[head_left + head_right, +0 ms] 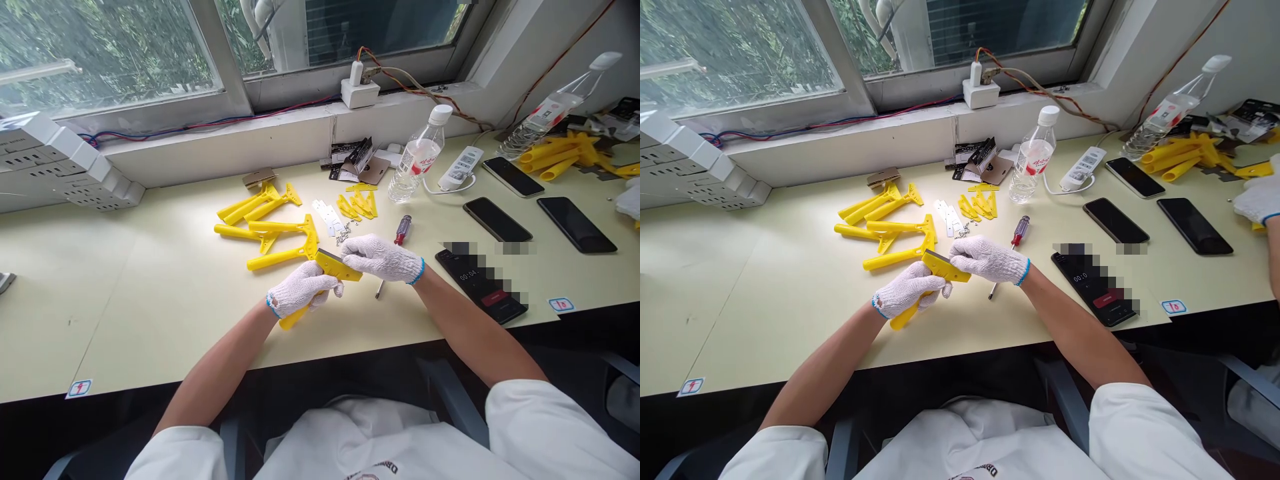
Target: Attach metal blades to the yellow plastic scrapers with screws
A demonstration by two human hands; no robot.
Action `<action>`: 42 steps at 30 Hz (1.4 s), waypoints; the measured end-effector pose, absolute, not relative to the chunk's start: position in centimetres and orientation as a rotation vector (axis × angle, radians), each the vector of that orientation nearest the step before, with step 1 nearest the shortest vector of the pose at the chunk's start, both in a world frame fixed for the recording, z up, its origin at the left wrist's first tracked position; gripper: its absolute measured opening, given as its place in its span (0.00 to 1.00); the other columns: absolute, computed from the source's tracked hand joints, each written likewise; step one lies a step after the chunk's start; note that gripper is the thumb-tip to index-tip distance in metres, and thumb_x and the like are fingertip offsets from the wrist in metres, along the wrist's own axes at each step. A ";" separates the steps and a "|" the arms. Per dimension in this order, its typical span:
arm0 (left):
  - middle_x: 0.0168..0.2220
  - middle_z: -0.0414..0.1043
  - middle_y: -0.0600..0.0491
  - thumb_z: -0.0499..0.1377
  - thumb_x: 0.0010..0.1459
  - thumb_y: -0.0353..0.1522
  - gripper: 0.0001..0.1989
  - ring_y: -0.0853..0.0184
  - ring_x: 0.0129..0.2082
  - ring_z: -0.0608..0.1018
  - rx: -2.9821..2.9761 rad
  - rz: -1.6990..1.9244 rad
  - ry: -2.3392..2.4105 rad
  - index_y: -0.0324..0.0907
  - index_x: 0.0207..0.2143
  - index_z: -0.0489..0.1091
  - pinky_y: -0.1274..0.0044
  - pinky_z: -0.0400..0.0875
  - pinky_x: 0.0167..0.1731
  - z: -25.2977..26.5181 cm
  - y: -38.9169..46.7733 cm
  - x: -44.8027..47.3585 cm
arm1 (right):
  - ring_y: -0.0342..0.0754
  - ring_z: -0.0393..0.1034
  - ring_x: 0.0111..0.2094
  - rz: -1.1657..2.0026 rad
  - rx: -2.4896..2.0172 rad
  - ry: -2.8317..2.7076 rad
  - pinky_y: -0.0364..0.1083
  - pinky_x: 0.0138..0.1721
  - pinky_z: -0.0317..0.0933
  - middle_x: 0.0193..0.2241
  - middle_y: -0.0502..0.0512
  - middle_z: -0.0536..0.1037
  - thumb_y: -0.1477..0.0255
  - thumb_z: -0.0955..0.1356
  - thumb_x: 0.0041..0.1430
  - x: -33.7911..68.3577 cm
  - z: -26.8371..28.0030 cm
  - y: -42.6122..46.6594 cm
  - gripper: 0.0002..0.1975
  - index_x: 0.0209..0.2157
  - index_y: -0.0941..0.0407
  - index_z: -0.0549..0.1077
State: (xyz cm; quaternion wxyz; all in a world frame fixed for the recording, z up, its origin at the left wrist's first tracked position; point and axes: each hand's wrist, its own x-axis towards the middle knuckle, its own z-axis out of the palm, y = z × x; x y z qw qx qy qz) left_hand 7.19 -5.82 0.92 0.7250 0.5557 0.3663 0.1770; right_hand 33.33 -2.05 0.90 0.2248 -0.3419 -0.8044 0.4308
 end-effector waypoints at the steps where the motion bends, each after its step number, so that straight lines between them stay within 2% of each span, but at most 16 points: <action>1: 0.27 0.71 0.54 0.65 0.65 0.41 0.12 0.73 0.19 0.64 1.239 0.379 0.811 0.41 0.36 0.76 0.76 0.62 0.23 0.9 -5.8 7.1 | 0.43 0.62 0.30 1.206 -0.937 -2.214 0.44 0.33 0.56 0.29 0.50 0.71 0.64 0.66 0.75 33.3 1.0 -2.1 0.14 0.36 0.58 0.72; 5: 0.26 0.70 0.55 0.65 0.65 0.40 0.11 0.72 0.20 0.65 1.280 0.340 0.818 0.41 0.35 0.77 0.75 0.61 0.24 1.1 -5.7 7.1 | 0.43 0.63 0.30 1.274 -0.907 -2.187 0.43 0.33 0.58 0.29 0.49 0.72 0.65 0.66 0.74 33.1 1.4 -2.3 0.14 0.34 0.58 0.71; 9: 0.22 0.63 0.59 0.62 0.65 0.39 0.10 0.69 0.20 0.65 1.396 0.257 0.872 0.43 0.35 0.76 0.75 0.61 0.24 1.7 -5.9 7.3 | 0.43 0.67 0.29 1.362 -0.951 -2.100 0.43 0.31 0.60 0.29 0.48 0.75 0.67 0.72 0.67 32.6 1.3 -2.7 0.08 0.38 0.57 0.73; 12: 0.27 0.70 0.55 0.60 0.66 0.37 0.09 0.65 0.26 0.73 1.663 0.280 0.957 0.44 0.34 0.77 0.73 0.68 0.30 1.8 -6.1 7.6 | 0.43 0.69 0.28 1.318 -0.816 -2.077 0.43 0.30 0.63 0.29 0.48 0.78 0.69 0.75 0.67 32.1 0.8 -2.9 0.07 0.41 0.57 0.76; 15: 0.36 0.79 0.52 0.58 0.66 0.34 0.08 0.59 0.36 0.80 1.967 0.376 1.053 0.45 0.36 0.77 0.69 0.73 0.41 1.3 -6.3 7.8 | 0.43 0.72 0.32 1.056 -0.609 -2.091 0.44 0.35 0.67 0.35 0.52 0.82 0.72 0.75 0.69 31.7 0.3 -2.8 0.03 0.42 0.57 0.80; 17: 0.37 0.80 0.51 0.59 0.66 0.33 0.06 0.57 0.38 0.82 2.050 0.409 1.112 0.46 0.39 0.76 0.67 0.74 0.43 0.8 -6.4 8.0 | 0.44 0.74 0.35 0.928 -0.556 -2.107 0.45 0.38 0.69 0.38 0.53 0.83 0.74 0.76 0.70 31.7 -0.2 -2.7 0.03 0.44 0.56 0.82; 20: 0.37 0.79 0.52 0.60 0.67 0.33 0.05 0.57 0.36 0.81 2.073 0.438 1.168 0.47 0.44 0.74 0.68 0.74 0.42 0.5 -6.5 8.1 | 0.45 0.77 0.38 0.862 -0.505 -2.104 0.46 0.42 0.72 0.39 0.53 0.83 0.72 0.77 0.71 31.9 -0.8 -2.5 0.03 0.44 0.55 0.83; 23: 0.38 0.78 0.53 0.62 0.67 0.35 0.05 0.59 0.35 0.79 2.007 0.473 1.153 0.47 0.45 0.72 0.69 0.73 0.39 0.8 -6.3 7.6 | 0.46 0.78 0.39 0.763 -0.455 -2.114 0.47 0.44 0.73 0.39 0.54 0.83 0.72 0.76 0.72 31.8 -1.0 -2.4 0.01 0.44 0.54 0.83; 28: 0.42 0.80 0.50 0.62 0.63 0.34 0.12 0.62 0.34 0.81 1.448 0.413 0.887 0.44 0.49 0.73 0.70 0.77 0.38 1.6 -5.2 6.0 | 0.48 0.77 0.39 0.631 -0.432 -2.201 0.50 0.46 0.72 0.38 0.55 0.84 0.69 0.74 0.75 31.5 -0.5 -2.5 0.05 0.41 0.52 0.82; 32: 0.39 0.82 0.49 0.65 0.68 0.43 0.17 0.58 0.34 0.86 1.091 0.517 0.870 0.43 0.52 0.71 0.68 0.81 0.38 1.3 -4.8 5.6 | 0.49 0.79 0.41 0.555 -0.391 -2.197 0.52 0.49 0.72 0.39 0.56 0.86 0.69 0.71 0.77 31.2 -0.2 -2.6 0.06 0.42 0.51 0.82; 37: 0.35 0.82 0.46 0.69 0.67 0.51 0.22 0.60 0.28 0.84 0.976 0.520 0.865 0.40 0.44 0.74 0.71 0.78 0.30 0.5 -4.9 6.2 | 0.52 0.79 0.46 0.445 -0.313 -2.214 0.54 0.55 0.71 0.41 0.53 0.88 0.70 0.71 0.77 31.0 -0.5 -3.0 0.06 0.44 0.48 0.82; 42: 0.31 0.79 0.48 0.73 0.64 0.48 0.22 0.66 0.25 0.79 0.925 0.527 0.746 0.38 0.38 0.75 0.75 0.74 0.27 0.3 -4.8 6.5 | 0.55 0.76 0.49 0.434 -0.405 -2.249 0.57 0.58 0.70 0.42 0.56 0.87 0.66 0.70 0.78 31.1 -1.3 -2.9 0.09 0.42 0.47 0.84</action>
